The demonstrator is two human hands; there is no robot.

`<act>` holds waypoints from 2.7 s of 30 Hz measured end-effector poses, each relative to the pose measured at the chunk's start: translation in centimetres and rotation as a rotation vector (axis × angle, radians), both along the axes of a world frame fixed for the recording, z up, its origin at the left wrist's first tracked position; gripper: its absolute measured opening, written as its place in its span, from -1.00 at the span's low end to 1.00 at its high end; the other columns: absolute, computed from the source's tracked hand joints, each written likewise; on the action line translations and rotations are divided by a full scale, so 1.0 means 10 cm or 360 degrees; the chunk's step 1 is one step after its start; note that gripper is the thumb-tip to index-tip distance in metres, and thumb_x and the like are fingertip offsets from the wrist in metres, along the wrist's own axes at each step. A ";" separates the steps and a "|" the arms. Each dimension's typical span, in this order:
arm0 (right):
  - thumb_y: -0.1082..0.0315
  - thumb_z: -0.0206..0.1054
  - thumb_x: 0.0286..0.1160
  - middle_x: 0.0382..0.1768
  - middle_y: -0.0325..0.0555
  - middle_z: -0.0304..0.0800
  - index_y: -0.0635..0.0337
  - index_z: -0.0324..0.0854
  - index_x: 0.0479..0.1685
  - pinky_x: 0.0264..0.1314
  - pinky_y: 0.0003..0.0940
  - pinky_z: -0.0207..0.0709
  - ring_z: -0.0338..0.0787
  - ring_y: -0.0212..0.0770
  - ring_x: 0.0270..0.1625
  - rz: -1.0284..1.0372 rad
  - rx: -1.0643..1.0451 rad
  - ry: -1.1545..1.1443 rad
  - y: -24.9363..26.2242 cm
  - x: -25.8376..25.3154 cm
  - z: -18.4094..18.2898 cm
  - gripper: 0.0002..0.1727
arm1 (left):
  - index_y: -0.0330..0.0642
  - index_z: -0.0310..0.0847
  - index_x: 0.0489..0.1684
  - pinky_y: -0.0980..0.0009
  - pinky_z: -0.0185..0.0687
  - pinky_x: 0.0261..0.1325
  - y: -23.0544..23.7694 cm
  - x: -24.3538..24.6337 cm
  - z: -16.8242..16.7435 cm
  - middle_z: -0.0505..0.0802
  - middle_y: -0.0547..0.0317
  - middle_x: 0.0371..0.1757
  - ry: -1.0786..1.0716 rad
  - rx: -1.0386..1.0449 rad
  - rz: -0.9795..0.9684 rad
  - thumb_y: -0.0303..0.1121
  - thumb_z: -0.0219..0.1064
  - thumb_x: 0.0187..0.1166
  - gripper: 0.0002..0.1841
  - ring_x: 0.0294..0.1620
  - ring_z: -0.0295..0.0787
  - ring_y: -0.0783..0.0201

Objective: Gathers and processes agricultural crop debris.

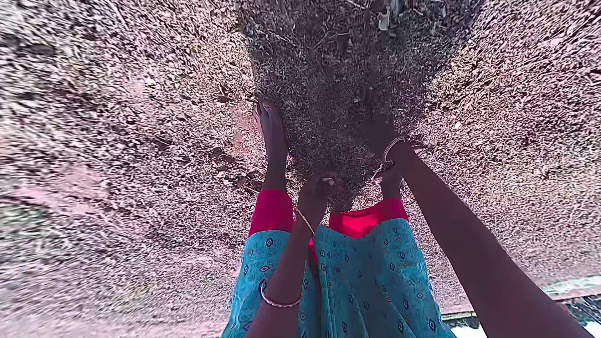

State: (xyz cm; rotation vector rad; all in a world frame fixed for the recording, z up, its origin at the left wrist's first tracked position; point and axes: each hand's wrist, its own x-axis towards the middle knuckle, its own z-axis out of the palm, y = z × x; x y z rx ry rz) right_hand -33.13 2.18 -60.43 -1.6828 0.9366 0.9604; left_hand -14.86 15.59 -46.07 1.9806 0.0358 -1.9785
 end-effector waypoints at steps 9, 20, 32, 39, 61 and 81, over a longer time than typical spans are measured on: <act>0.56 0.20 0.51 0.52 0.20 0.62 0.25 0.56 0.54 0.60 -0.02 0.44 0.62 0.07 0.56 -0.1458 -0.0705 0.0182 -0.72 -0.44 -0.19 -0.46 | -0.33 0.62 -0.09 0.43 0.67 -0.17 0.00 -0.03 -0.01 0.71 0.20 -0.42 -0.0115 0.0083 -0.0262 -0.35 0.28 0.73 -0.82 -0.43 0.66 0.43; 0.57 0.43 0.35 0.78 0.19 0.25 0.00 0.84 0.24 0.61 0.52 0.16 0.31 0.37 0.74 0.0007 0.0163 -0.0270 0.00 0.23 -0.21 -0.55 | -0.46 0.57 -0.05 0.34 0.72 0.06 -0.01 0.00 0.04 0.74 0.00 -0.14 -0.0032 0.0007 -0.0179 -0.58 -0.07 0.77 -0.75 -0.18 0.75 0.32; 0.52 0.27 0.42 0.63 0.22 0.49 0.16 0.43 0.69 0.69 0.13 0.30 0.47 0.18 0.68 -0.1185 -0.0688 0.0176 -0.69 -0.04 -0.31 -0.31 | -0.41 0.62 -0.08 0.29 0.70 0.02 0.06 -0.01 0.01 0.75 0.03 -0.25 -0.0060 -0.0030 -0.0242 -0.48 0.13 0.76 -0.82 -0.24 0.73 0.30; 0.49 0.46 0.39 0.88 0.07 0.05 -0.19 0.54 0.65 0.47 0.77 0.08 0.00 0.57 0.81 0.0152 0.0027 -0.0124 -0.03 1.10 -0.10 -0.27 | -0.45 0.62 0.05 0.27 0.70 0.07 -0.02 0.04 0.04 0.78 -0.04 -0.19 -0.0099 0.0036 -0.0312 -0.39 0.10 0.82 -0.74 -0.19 0.75 0.27; 0.40 0.47 0.48 0.69 0.37 0.31 0.20 0.59 0.52 0.52 0.49 0.31 0.36 0.56 0.64 0.0352 0.0626 0.0247 0.45 0.14 0.31 -0.44 | -0.44 0.64 0.03 0.26 0.71 0.09 -0.04 0.11 0.02 0.79 -0.04 -0.16 -0.0104 0.0048 -0.0199 -0.39 0.09 0.83 -0.73 -0.18 0.77 0.26; 0.28 0.17 0.79 0.66 0.26 0.43 0.21 0.50 0.63 0.68 0.31 0.29 0.44 0.29 0.69 0.0187 0.0649 0.0331 0.37 0.52 0.37 -0.52 | -0.41 0.64 -0.05 0.29 0.67 0.02 -0.02 0.09 0.00 0.78 0.01 -0.23 -0.0127 0.0058 -0.0211 -0.34 0.09 0.84 -0.72 -0.24 0.73 0.31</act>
